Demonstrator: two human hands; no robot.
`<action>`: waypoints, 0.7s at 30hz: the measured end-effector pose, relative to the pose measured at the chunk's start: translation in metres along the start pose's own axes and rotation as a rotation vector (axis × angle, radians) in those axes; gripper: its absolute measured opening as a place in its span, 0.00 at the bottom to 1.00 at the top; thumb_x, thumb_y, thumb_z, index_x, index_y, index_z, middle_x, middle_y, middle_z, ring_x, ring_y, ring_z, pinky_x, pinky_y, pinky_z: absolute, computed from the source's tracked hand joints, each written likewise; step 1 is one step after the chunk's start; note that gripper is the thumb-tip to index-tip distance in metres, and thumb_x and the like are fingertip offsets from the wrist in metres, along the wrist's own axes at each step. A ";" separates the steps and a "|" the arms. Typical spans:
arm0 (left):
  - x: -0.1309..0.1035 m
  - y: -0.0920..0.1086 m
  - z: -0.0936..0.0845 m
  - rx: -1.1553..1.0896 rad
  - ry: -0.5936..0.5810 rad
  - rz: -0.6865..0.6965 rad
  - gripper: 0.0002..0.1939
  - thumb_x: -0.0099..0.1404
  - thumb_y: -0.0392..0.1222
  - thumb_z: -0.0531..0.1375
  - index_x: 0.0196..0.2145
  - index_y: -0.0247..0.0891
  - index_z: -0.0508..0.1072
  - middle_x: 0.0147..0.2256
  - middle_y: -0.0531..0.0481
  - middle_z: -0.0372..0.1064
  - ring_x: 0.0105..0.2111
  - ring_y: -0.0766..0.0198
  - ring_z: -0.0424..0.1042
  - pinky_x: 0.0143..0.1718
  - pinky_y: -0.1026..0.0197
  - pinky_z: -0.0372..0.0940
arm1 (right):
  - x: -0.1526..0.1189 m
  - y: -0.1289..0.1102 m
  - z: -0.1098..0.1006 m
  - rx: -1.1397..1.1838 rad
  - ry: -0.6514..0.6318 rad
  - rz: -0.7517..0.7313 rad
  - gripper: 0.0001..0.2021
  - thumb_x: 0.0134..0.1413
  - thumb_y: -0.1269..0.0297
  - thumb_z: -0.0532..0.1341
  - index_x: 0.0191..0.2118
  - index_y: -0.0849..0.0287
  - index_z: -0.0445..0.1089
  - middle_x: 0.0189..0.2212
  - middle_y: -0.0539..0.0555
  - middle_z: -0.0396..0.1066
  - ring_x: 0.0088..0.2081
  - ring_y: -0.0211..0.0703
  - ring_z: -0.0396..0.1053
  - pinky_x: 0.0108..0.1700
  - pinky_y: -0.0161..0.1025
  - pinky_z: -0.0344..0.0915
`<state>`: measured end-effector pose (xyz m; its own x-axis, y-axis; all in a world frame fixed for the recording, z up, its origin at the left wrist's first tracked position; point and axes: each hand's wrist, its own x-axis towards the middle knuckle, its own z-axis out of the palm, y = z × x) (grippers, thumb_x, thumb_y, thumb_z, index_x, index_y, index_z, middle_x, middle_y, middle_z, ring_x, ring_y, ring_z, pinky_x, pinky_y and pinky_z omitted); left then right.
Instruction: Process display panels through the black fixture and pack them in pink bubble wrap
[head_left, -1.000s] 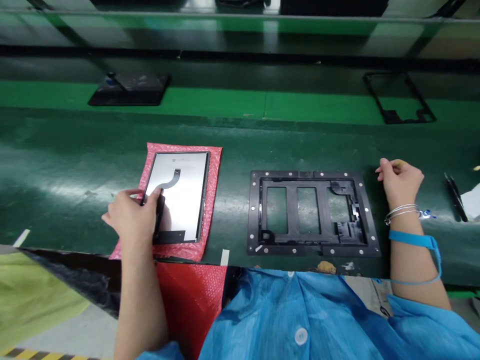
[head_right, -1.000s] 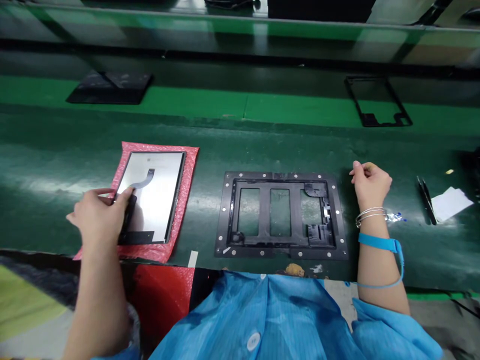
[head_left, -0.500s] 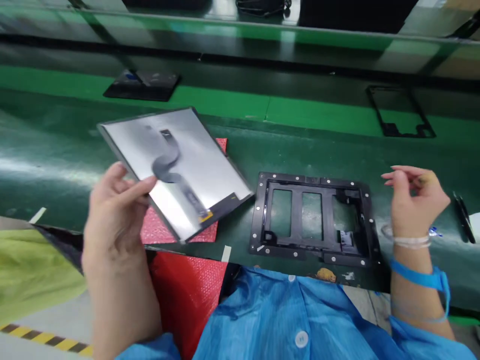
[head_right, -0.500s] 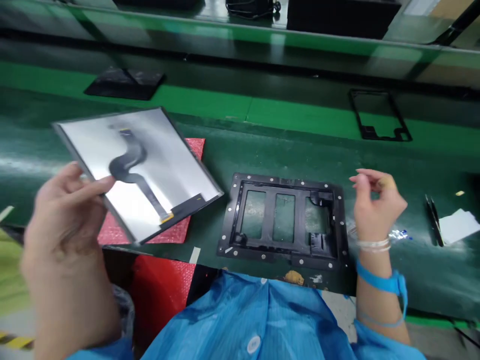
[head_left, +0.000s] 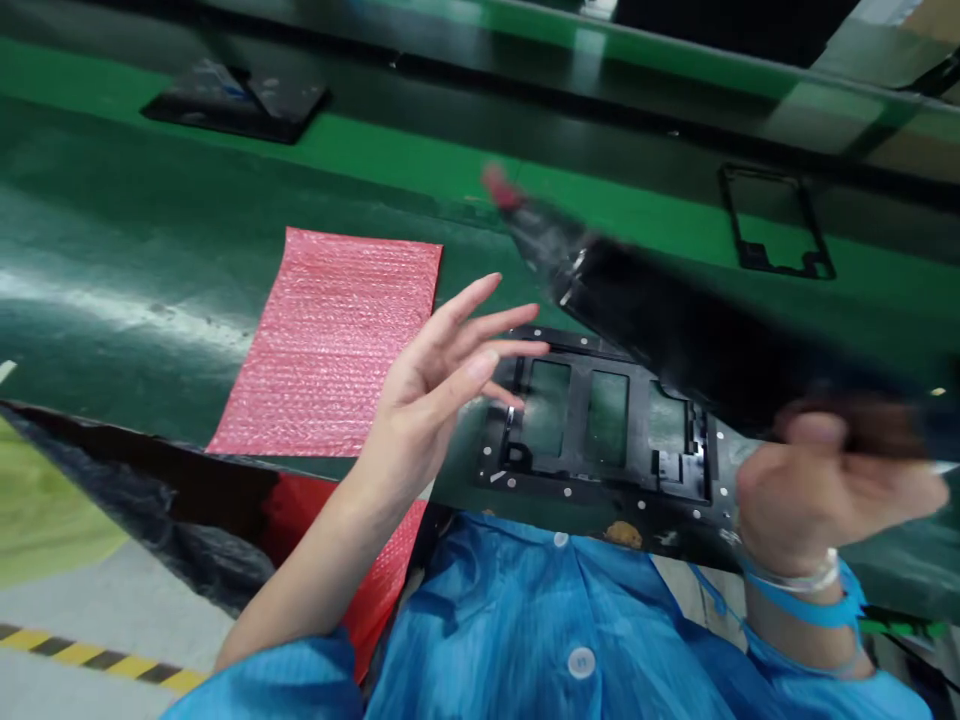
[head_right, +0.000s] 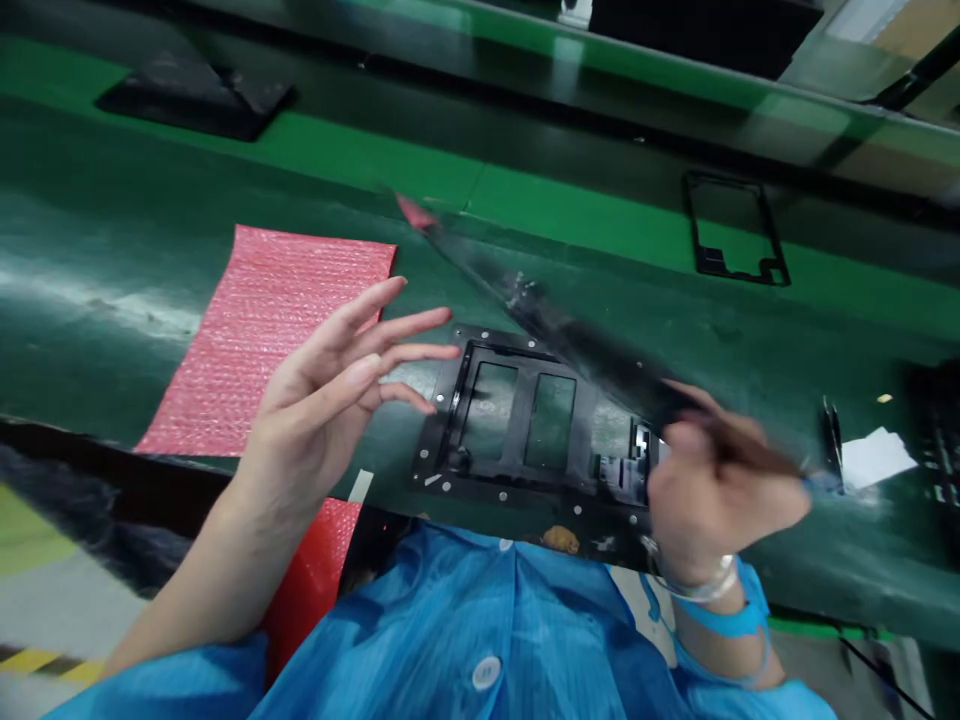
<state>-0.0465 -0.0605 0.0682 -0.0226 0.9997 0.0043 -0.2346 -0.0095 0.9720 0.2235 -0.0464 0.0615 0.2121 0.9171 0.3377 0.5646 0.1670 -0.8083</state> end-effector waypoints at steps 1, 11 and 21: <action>-0.001 -0.006 -0.006 0.038 0.044 0.038 0.25 0.65 0.46 0.65 0.59 0.43 0.70 0.56 0.41 0.73 0.52 0.49 0.76 0.36 0.59 0.75 | 0.003 0.007 -0.004 0.086 0.104 0.026 0.20 0.66 0.48 0.52 0.38 0.52 0.77 0.35 0.53 0.78 0.41 0.49 0.79 0.41 0.51 0.80; -0.021 -0.070 -0.044 0.541 -0.091 -0.101 0.36 0.67 0.60 0.63 0.66 0.40 0.66 0.68 0.38 0.59 0.69 0.46 0.56 0.71 0.43 0.47 | -0.011 0.045 -0.019 0.426 0.087 0.681 0.14 0.33 0.61 0.72 0.33 0.54 0.78 0.30 0.53 0.78 0.38 0.59 0.79 0.40 0.56 0.79; -0.027 -0.089 -0.041 0.834 -0.207 0.100 0.39 0.68 0.63 0.61 0.71 0.49 0.57 0.71 0.42 0.53 0.72 0.46 0.50 0.70 0.39 0.45 | -0.015 0.046 -0.007 0.326 -0.035 0.682 0.14 0.33 0.60 0.72 0.32 0.55 0.77 0.25 0.51 0.75 0.33 0.56 0.79 0.42 0.57 0.78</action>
<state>-0.0652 -0.0871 -0.0279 0.1914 0.9795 0.0633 0.5507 -0.1606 0.8191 0.2522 -0.0550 0.0231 0.4013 0.8655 -0.2996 0.0515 -0.3479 -0.9361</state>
